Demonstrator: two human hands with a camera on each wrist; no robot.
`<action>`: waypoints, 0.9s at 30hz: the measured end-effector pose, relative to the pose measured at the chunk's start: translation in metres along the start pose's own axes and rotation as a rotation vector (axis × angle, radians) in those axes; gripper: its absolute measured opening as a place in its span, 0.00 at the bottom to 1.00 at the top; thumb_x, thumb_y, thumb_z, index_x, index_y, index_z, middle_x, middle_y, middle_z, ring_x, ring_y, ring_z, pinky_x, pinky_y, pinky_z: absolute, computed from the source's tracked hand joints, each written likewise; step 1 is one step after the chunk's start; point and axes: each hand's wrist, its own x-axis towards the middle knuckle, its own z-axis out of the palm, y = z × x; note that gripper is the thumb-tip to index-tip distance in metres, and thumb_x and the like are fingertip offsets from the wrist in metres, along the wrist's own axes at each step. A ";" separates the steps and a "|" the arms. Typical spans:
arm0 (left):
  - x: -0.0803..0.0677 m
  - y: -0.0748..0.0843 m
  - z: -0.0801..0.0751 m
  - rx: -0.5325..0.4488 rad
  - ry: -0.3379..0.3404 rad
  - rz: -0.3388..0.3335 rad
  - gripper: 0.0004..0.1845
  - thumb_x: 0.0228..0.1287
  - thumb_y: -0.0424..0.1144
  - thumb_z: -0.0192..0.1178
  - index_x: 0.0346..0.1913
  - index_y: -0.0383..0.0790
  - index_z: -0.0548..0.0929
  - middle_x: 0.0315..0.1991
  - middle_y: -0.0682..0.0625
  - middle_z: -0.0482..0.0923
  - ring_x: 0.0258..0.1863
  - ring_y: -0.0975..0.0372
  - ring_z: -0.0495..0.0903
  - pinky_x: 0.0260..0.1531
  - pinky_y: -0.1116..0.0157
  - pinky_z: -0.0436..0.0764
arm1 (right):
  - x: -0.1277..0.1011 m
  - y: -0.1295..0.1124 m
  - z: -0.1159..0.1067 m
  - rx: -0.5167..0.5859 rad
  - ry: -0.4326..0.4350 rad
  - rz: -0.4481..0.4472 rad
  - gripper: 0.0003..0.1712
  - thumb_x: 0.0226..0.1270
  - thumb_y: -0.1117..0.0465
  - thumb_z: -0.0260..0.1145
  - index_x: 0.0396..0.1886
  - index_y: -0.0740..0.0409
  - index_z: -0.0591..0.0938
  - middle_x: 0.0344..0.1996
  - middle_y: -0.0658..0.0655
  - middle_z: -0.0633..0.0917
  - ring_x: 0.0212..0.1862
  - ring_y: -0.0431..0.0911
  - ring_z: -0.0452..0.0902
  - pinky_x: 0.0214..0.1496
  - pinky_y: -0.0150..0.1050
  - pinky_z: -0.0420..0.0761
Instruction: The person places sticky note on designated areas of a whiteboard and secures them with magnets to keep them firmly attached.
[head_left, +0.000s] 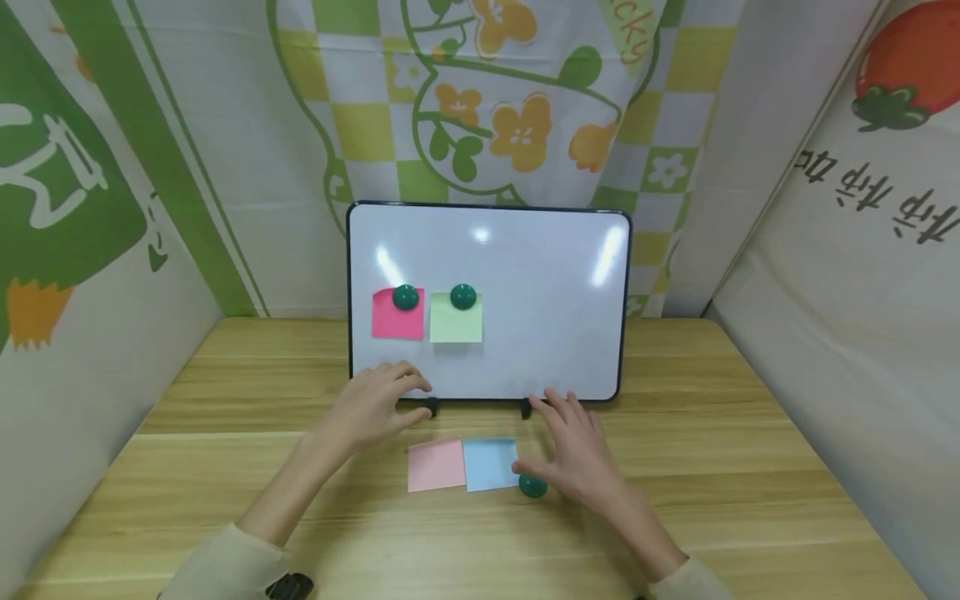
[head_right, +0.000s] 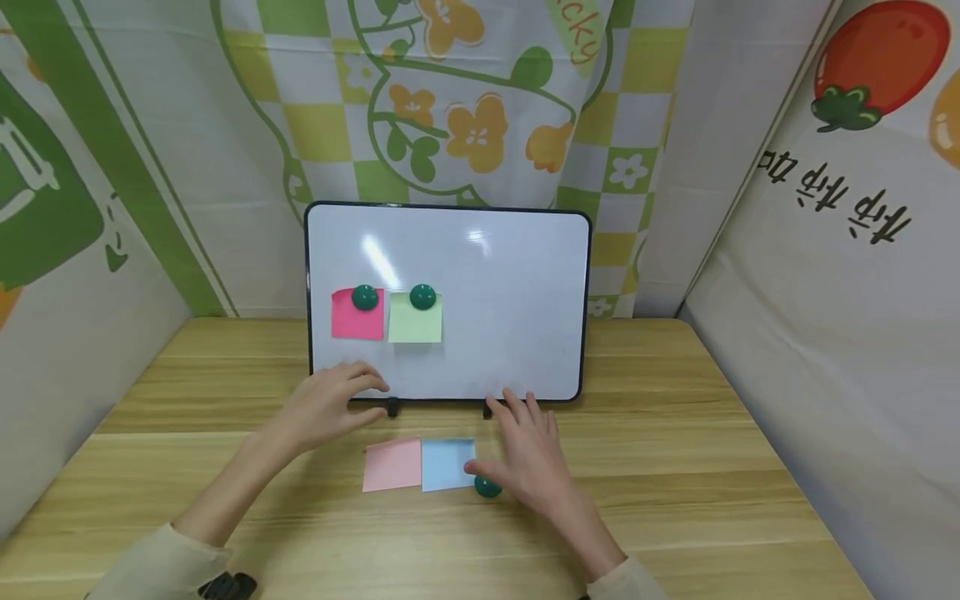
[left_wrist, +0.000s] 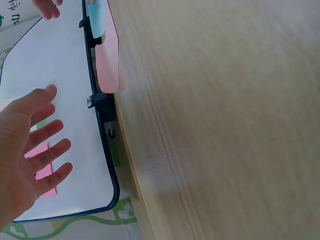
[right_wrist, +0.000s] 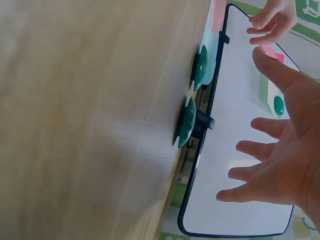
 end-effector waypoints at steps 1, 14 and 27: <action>0.000 0.000 0.000 0.002 -0.005 -0.005 0.18 0.59 0.52 0.70 0.48 0.46 0.87 0.49 0.51 0.83 0.47 0.55 0.81 0.47 0.54 0.81 | -0.001 0.000 0.000 0.000 -0.004 0.000 0.53 0.50 0.40 0.78 0.73 0.54 0.68 0.75 0.63 0.63 0.77 0.68 0.51 0.70 0.74 0.54; -0.004 0.002 0.004 -0.013 -0.046 -0.018 0.17 0.56 0.50 0.73 0.45 0.46 0.88 0.46 0.52 0.84 0.46 0.56 0.81 0.45 0.53 0.82 | -0.018 0.003 -0.001 0.022 -0.014 0.018 0.46 0.47 0.45 0.80 0.67 0.53 0.75 0.70 0.65 0.71 0.73 0.71 0.57 0.71 0.70 0.57; -0.007 0.007 0.008 -0.047 -0.252 -0.023 0.18 0.57 0.54 0.70 0.46 0.48 0.88 0.46 0.53 0.83 0.46 0.57 0.80 0.44 0.55 0.80 | -0.027 0.008 0.002 0.065 -0.110 0.087 0.39 0.44 0.48 0.82 0.60 0.47 0.82 0.69 0.63 0.72 0.75 0.71 0.53 0.72 0.72 0.53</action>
